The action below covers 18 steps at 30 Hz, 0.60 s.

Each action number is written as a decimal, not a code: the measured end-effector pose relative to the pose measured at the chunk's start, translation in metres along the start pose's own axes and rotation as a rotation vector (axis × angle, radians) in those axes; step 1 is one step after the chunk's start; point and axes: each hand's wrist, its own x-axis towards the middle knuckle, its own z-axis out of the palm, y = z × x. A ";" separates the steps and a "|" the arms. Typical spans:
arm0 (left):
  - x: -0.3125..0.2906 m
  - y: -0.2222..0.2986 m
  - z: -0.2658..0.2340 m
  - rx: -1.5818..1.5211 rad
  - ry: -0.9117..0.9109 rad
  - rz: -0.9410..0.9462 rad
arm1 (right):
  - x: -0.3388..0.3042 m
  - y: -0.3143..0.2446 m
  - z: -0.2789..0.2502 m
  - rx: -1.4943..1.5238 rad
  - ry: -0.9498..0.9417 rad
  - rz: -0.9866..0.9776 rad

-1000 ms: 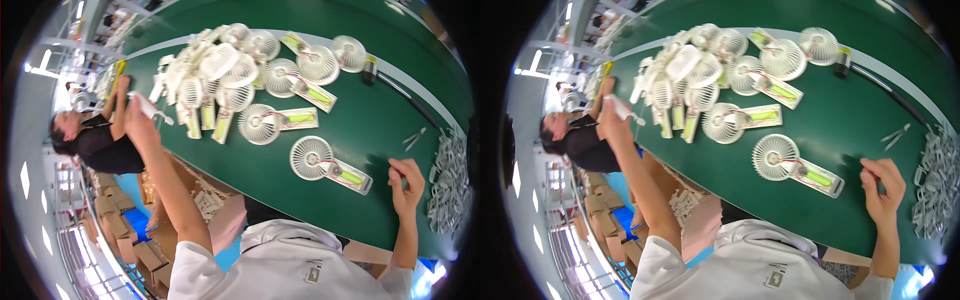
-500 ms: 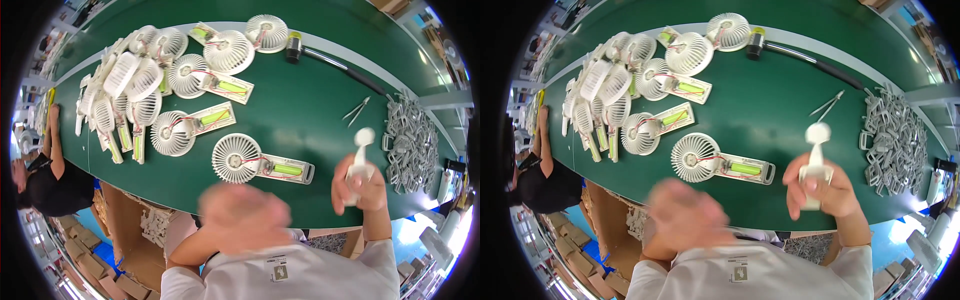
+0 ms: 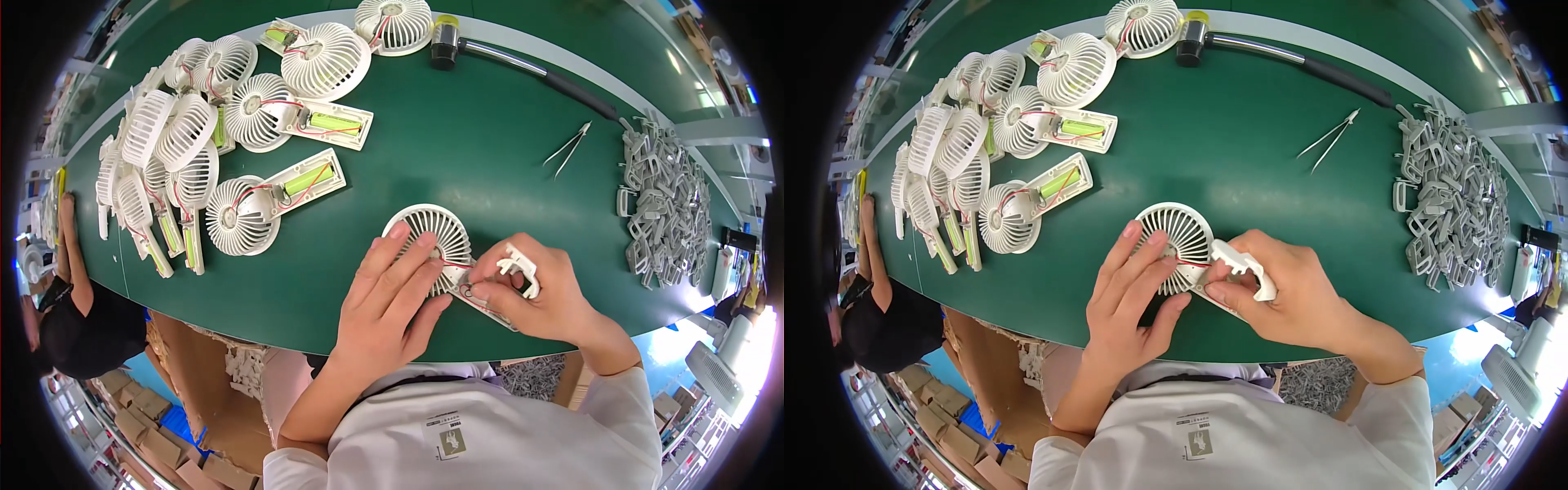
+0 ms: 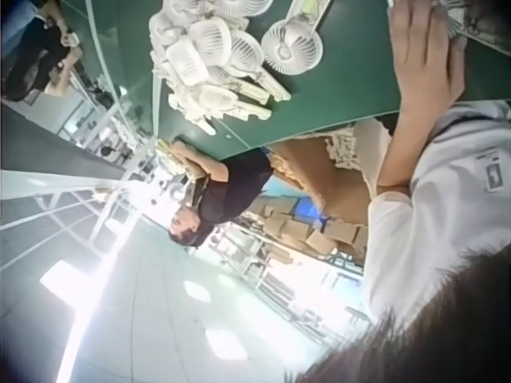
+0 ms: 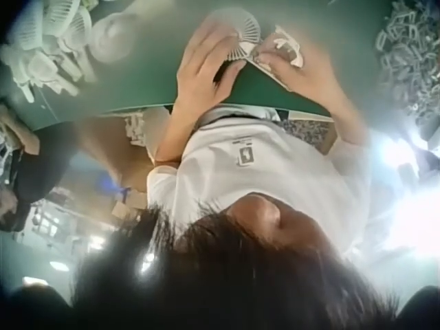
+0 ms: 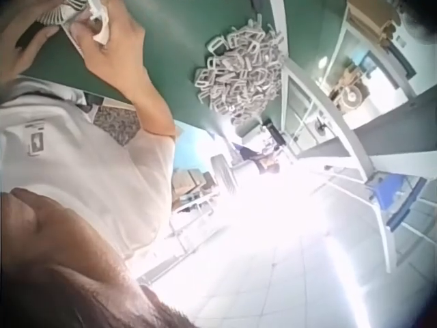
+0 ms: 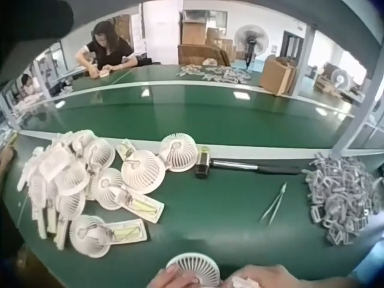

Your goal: Assembling handheld portable fans by snapping plastic components together and using a mallet to secure parts on an assembly line.

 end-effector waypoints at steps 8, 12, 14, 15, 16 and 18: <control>0.008 0.007 -0.003 0.033 -0.004 -0.023 | 0.003 0.014 0.007 -0.255 0.041 -0.238; 0.013 0.010 -0.004 0.025 -0.031 -0.048 | 0.005 0.002 0.006 -0.145 -0.020 -0.129; 0.015 0.011 -0.006 0.024 -0.043 -0.052 | 0.007 -0.004 0.000 -0.039 -0.068 0.093; 0.016 0.011 -0.007 0.023 -0.059 -0.053 | 0.007 -0.003 0.000 -0.041 -0.070 0.092; 0.016 0.011 -0.008 0.023 -0.055 -0.054 | 0.006 -0.002 0.001 -0.038 -0.056 0.087; 0.018 0.010 -0.007 0.069 -0.110 0.016 | 0.006 -0.002 -0.001 -0.038 -0.046 0.081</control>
